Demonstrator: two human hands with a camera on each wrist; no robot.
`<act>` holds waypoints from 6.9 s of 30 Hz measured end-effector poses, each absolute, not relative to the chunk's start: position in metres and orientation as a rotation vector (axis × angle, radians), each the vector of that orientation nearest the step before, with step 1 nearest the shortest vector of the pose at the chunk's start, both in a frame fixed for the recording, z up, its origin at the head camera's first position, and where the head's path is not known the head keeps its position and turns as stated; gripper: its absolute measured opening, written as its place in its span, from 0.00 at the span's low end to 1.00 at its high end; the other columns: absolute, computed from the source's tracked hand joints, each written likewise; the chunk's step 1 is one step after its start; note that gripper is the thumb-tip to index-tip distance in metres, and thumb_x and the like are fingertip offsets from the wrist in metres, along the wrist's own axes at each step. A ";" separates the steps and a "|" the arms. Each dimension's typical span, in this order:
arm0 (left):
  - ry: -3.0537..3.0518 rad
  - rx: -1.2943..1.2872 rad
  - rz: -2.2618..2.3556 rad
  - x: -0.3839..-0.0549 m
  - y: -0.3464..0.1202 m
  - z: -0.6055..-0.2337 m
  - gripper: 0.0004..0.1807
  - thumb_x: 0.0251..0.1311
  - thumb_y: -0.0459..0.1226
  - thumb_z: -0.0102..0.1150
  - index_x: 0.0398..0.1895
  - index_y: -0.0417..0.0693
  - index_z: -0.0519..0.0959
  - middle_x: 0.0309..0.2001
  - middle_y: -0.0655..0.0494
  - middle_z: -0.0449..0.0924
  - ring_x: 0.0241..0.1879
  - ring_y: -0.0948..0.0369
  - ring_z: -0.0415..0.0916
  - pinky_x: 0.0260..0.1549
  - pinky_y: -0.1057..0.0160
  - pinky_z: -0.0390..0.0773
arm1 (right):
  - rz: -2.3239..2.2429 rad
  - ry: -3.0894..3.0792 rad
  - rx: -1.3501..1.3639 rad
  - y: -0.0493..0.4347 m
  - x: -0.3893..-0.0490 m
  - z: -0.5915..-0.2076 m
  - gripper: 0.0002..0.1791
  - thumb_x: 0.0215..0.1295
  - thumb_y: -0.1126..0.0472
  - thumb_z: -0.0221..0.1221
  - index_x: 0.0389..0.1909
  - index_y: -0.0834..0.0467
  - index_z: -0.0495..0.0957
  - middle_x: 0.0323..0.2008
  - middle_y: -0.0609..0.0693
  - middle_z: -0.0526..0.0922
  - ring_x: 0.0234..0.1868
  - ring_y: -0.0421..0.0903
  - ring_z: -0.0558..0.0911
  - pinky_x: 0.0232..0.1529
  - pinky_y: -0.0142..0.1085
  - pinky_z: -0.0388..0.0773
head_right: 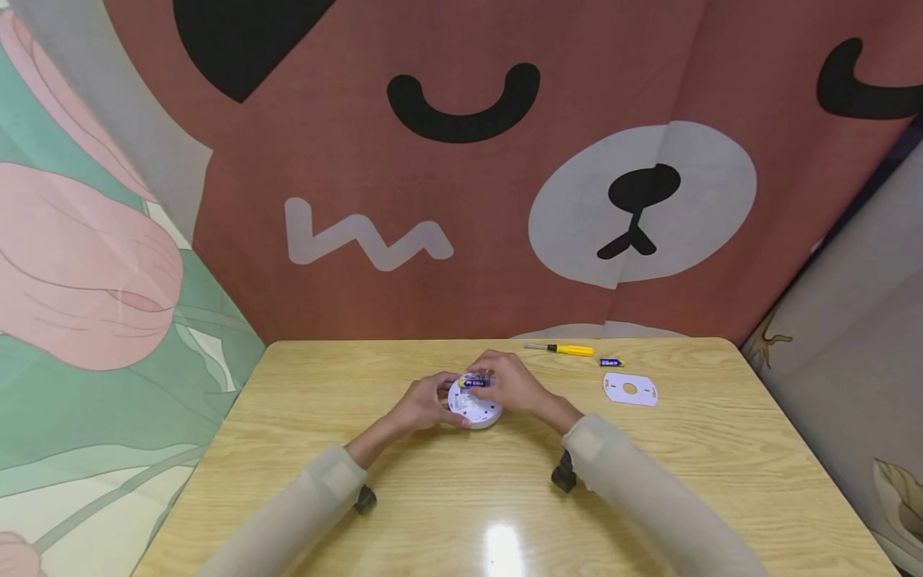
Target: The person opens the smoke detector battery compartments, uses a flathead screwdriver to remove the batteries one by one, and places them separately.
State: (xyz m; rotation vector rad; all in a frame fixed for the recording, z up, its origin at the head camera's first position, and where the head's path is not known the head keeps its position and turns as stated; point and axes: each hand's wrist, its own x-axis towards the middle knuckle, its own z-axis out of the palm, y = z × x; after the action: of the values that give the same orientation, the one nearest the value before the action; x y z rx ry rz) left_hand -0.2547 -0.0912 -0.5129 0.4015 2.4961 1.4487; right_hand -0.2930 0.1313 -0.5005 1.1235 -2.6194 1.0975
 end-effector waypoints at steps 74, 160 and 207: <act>2.532 0.390 1.399 -0.255 -0.090 -0.510 0.43 0.45 0.36 0.88 0.66 0.37 0.77 0.60 0.43 0.84 0.60 0.48 0.82 0.61 0.53 0.83 | 1.253 -2.395 0.932 0.155 -0.299 -0.517 0.11 0.55 0.73 0.75 0.41 0.63 0.92 0.39 0.49 0.90 0.42 0.48 0.86 0.46 0.34 0.81; 2.524 0.358 1.402 -0.256 -0.090 -0.515 0.45 0.44 0.37 0.88 0.68 0.39 0.76 0.61 0.46 0.83 0.62 0.49 0.81 0.63 0.52 0.81 | 0.843 -2.719 0.737 0.273 -0.333 -0.537 0.14 0.57 0.75 0.72 0.45 0.65 0.90 0.37 0.54 0.84 0.37 0.50 0.83 0.37 0.40 0.82; 2.520 0.400 1.424 -0.255 -0.092 -0.515 0.45 0.45 0.37 0.88 0.68 0.38 0.76 0.62 0.44 0.83 0.62 0.48 0.81 0.64 0.52 0.81 | 0.727 -2.731 0.798 0.320 -0.294 -0.499 0.23 0.63 0.65 0.74 0.56 0.70 0.84 0.55 0.69 0.83 0.51 0.67 0.84 0.48 0.63 0.84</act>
State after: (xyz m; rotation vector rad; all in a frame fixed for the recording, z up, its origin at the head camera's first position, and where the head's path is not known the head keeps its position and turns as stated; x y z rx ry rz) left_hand -0.2552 -0.0922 -0.5151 0.3995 2.5204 1.4242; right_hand -0.2940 0.3203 -0.4988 0.7977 -2.7315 0.7271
